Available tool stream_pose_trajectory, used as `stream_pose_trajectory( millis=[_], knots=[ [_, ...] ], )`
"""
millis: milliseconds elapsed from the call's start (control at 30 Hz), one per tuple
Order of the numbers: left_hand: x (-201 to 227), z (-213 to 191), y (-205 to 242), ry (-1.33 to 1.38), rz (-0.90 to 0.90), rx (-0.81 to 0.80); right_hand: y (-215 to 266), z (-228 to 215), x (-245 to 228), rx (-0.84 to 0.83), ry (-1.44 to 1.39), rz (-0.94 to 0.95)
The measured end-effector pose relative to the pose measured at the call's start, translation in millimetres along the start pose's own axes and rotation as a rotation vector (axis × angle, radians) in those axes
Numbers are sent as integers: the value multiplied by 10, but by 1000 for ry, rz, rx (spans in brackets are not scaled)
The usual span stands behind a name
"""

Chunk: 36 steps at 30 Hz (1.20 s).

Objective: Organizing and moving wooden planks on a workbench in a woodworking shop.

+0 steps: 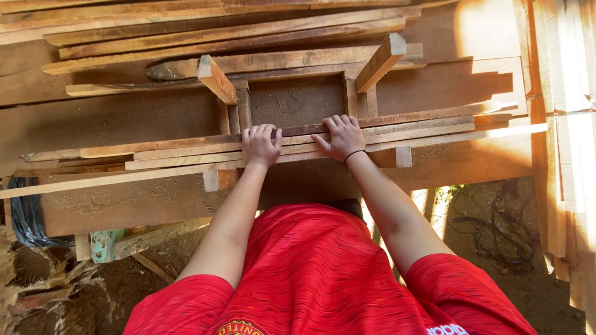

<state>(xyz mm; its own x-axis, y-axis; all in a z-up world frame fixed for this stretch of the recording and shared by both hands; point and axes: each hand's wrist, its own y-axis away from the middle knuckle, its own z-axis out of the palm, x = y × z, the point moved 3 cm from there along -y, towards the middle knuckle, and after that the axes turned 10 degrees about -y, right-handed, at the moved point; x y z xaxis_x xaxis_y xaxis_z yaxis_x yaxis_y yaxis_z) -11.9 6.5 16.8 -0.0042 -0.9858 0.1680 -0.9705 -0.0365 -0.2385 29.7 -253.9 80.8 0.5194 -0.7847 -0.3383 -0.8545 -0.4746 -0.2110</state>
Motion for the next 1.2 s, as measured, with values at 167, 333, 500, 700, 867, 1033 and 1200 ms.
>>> stream_pose_trajectory(
  millis=[167,333,500,700,867,1033,1200],
  knots=[
    [7,-40,-51,-20,10,-30,-47,-16,19,31,-13,1],
    [2,-79,-62,-20,3,-45,-66,-52,-9,47,-28,1],
    [5,-77,-55,-39,6,-36,-58,-32,-1,97,-43,-1],
    [40,-178,-75,-78,-27,15,-47,-33,19,104,-70,-11],
    [163,-476,-117,-97,-31,32,-66,-220,-83,115,-89,-51],
    [-30,-75,-112,-60,-20,-32,-120,-76,29,28,-89,-68],
    [12,-96,-48,-104,-30,-83,-43,-64,36,93,-85,-66]
  ],
)
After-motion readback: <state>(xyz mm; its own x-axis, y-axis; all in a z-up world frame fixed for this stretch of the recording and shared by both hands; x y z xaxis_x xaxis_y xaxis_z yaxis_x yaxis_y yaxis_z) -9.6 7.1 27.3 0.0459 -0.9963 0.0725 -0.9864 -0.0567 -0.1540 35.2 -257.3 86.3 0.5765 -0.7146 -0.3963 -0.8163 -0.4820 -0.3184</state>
